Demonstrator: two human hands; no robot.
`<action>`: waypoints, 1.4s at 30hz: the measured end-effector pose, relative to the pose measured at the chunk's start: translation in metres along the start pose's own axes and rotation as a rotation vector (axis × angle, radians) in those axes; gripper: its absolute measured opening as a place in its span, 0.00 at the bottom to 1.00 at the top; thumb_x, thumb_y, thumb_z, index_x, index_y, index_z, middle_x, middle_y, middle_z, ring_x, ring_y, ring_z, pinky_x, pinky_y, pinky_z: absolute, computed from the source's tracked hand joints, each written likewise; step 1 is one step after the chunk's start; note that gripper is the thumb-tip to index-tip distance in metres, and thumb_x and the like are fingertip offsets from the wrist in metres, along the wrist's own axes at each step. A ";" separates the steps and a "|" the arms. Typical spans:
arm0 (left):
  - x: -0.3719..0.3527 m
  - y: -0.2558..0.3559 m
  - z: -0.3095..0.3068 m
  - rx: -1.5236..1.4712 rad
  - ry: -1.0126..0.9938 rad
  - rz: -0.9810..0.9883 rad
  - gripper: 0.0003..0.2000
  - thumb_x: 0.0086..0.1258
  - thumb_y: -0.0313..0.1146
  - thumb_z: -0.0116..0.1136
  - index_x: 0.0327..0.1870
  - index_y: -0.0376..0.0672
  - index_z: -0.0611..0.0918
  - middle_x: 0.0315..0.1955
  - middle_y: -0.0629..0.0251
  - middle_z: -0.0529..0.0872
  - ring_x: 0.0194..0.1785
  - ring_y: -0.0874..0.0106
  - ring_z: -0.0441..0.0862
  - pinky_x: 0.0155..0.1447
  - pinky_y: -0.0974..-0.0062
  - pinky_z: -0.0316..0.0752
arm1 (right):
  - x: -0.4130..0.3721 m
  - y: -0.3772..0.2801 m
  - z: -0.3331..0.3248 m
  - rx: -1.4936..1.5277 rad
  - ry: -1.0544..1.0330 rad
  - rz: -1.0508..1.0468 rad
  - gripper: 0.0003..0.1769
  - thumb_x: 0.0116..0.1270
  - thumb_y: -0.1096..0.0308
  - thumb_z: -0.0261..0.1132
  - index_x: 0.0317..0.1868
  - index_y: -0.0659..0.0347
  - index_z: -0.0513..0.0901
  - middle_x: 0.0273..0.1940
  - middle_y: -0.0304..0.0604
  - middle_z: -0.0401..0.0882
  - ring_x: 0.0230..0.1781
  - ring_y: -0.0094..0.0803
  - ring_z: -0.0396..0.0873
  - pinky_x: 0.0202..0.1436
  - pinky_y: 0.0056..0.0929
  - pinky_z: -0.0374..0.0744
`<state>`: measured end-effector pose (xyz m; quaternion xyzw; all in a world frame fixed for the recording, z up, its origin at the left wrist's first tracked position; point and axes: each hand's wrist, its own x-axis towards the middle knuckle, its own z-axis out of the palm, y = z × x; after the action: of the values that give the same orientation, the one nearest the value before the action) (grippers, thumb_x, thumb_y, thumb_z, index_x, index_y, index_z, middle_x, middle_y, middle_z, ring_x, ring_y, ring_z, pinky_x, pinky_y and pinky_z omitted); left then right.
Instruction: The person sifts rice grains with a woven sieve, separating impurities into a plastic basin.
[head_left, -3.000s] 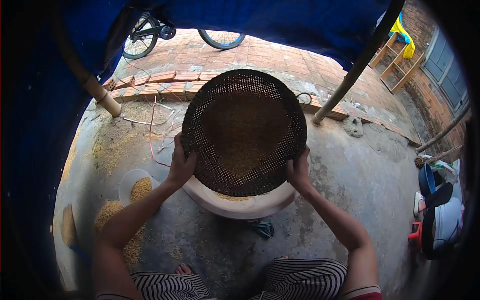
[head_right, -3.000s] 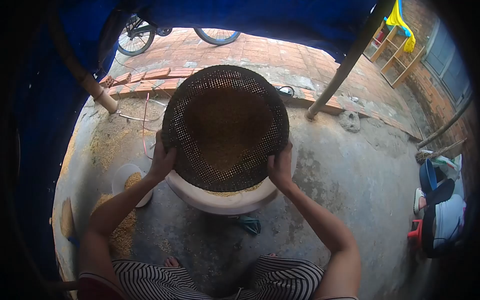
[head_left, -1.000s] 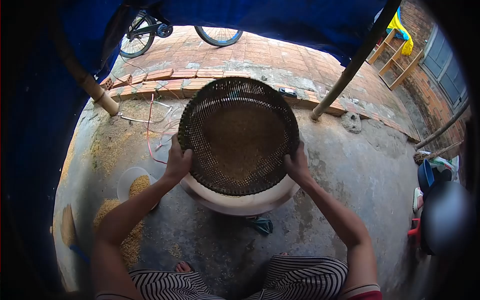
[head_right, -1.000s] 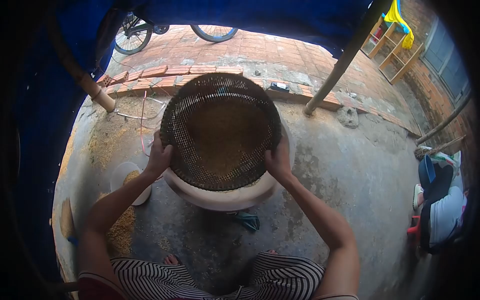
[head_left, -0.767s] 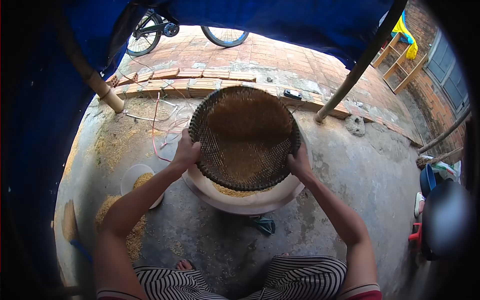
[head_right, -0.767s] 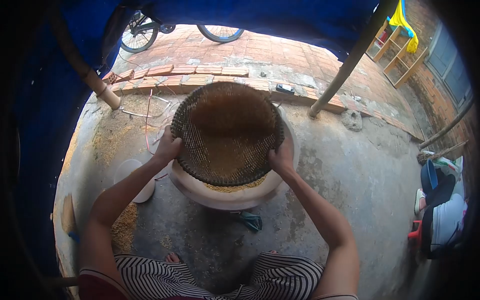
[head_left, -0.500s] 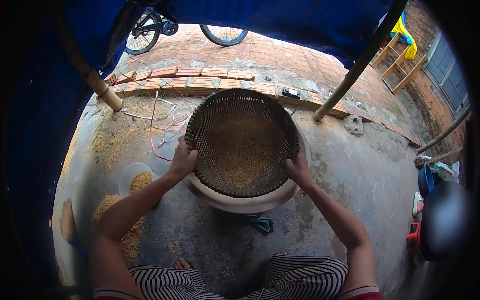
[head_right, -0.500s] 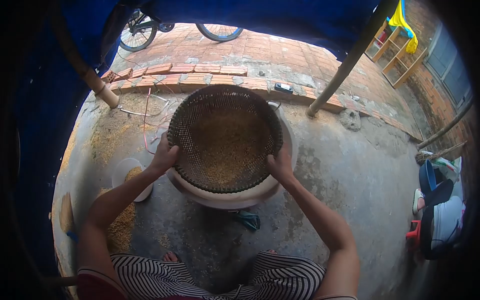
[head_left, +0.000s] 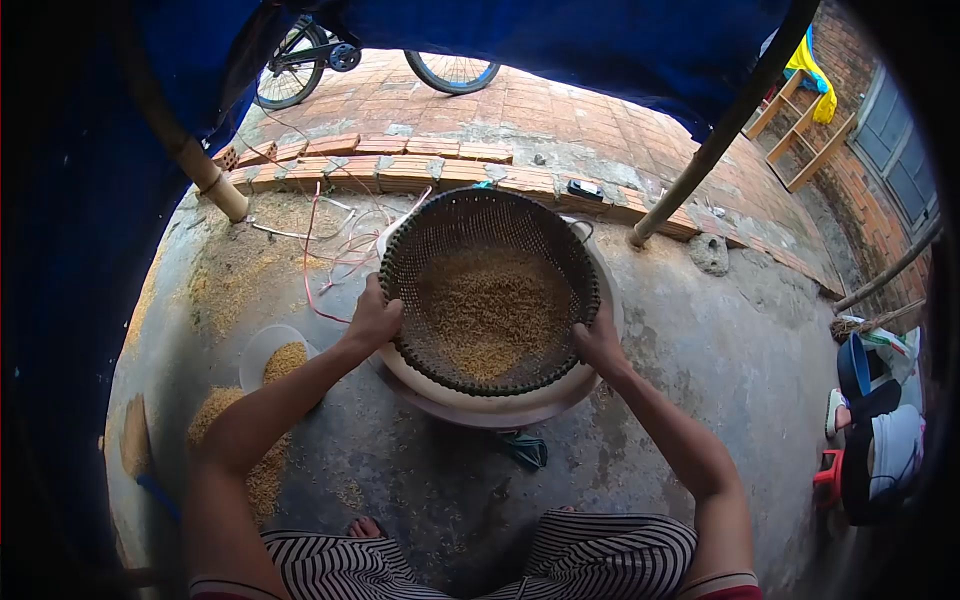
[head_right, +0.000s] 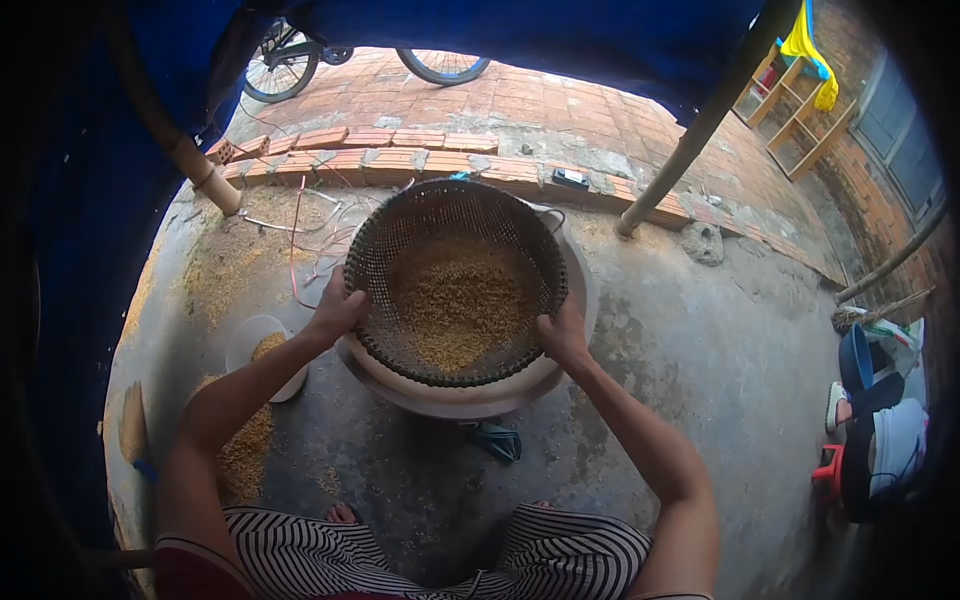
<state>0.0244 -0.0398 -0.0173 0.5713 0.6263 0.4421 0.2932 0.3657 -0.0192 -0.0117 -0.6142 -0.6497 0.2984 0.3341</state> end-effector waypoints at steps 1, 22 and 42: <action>-0.002 0.007 0.000 -0.043 0.049 0.135 0.19 0.55 0.24 0.46 0.49 0.30 0.63 0.30 0.52 0.79 0.34 0.62 0.80 0.40 0.68 0.74 | -0.005 -0.011 -0.002 0.005 0.060 -0.062 0.25 0.53 0.75 0.51 0.54 0.71 0.61 0.43 0.64 0.74 0.45 0.57 0.74 0.53 0.43 0.70; -0.009 0.033 -0.006 -0.065 0.168 0.464 0.24 0.56 0.18 0.42 0.56 0.34 0.57 0.36 0.53 0.77 0.40 0.65 0.77 0.45 0.68 0.72 | 0.001 -0.019 0.001 0.139 0.314 -0.356 0.29 0.56 0.75 0.50 0.58 0.67 0.52 0.42 0.58 0.74 0.45 0.46 0.76 0.52 0.38 0.72; 0.000 0.016 -0.003 -0.029 0.110 0.200 0.20 0.56 0.22 0.45 0.51 0.31 0.61 0.33 0.52 0.78 0.37 0.64 0.78 0.42 0.69 0.73 | 0.011 -0.011 0.000 0.014 0.156 -0.252 0.27 0.54 0.77 0.48 0.57 0.69 0.57 0.42 0.63 0.73 0.43 0.59 0.74 0.49 0.45 0.71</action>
<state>0.0289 -0.0413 -0.0020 0.6015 0.5750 0.5086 0.2211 0.3590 -0.0085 -0.0025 -0.5468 -0.6916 0.2098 0.4227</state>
